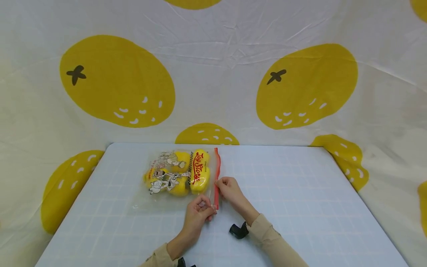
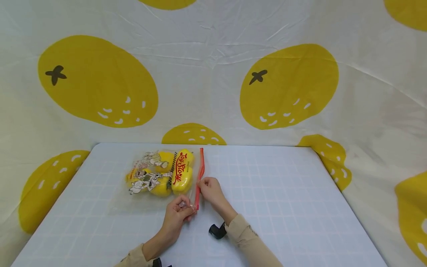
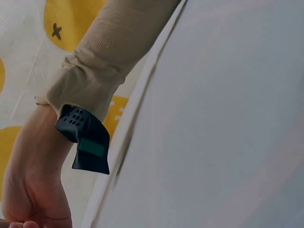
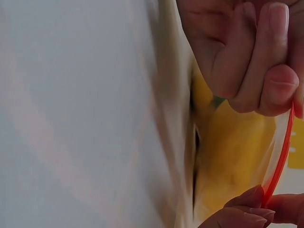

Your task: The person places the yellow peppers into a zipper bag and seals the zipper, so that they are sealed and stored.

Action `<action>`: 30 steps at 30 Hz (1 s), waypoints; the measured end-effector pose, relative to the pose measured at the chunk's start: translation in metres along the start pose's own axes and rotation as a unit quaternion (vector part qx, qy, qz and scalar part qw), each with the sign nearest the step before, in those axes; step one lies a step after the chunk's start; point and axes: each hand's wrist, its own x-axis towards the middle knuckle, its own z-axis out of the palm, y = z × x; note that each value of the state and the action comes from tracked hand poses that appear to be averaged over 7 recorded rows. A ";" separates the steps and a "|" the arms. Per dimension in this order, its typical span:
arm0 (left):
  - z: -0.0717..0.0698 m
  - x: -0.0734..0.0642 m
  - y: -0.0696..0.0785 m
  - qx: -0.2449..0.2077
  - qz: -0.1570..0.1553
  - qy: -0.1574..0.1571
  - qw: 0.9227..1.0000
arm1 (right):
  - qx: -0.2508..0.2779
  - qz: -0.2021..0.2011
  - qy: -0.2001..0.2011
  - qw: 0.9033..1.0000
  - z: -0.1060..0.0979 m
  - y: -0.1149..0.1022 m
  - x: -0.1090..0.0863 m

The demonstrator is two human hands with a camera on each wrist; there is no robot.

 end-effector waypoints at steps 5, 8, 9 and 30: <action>0.000 -0.001 0.001 0.001 0.008 0.003 1.000 | -0.007 0.015 0.020 1.000 0.005 -0.005 0.010; -0.001 -0.001 0.000 0.000 0.014 0.003 1.000 | -0.007 0.022 0.032 0.999 0.008 -0.006 0.017; -0.002 -0.001 -0.001 0.000 0.017 0.001 1.000 | -0.005 0.022 0.038 0.999 0.009 -0.006 0.020; -0.013 -0.001 -0.004 -0.010 0.033 -0.029 0.999 | -0.066 -0.004 0.099 0.993 0.011 -0.016 0.086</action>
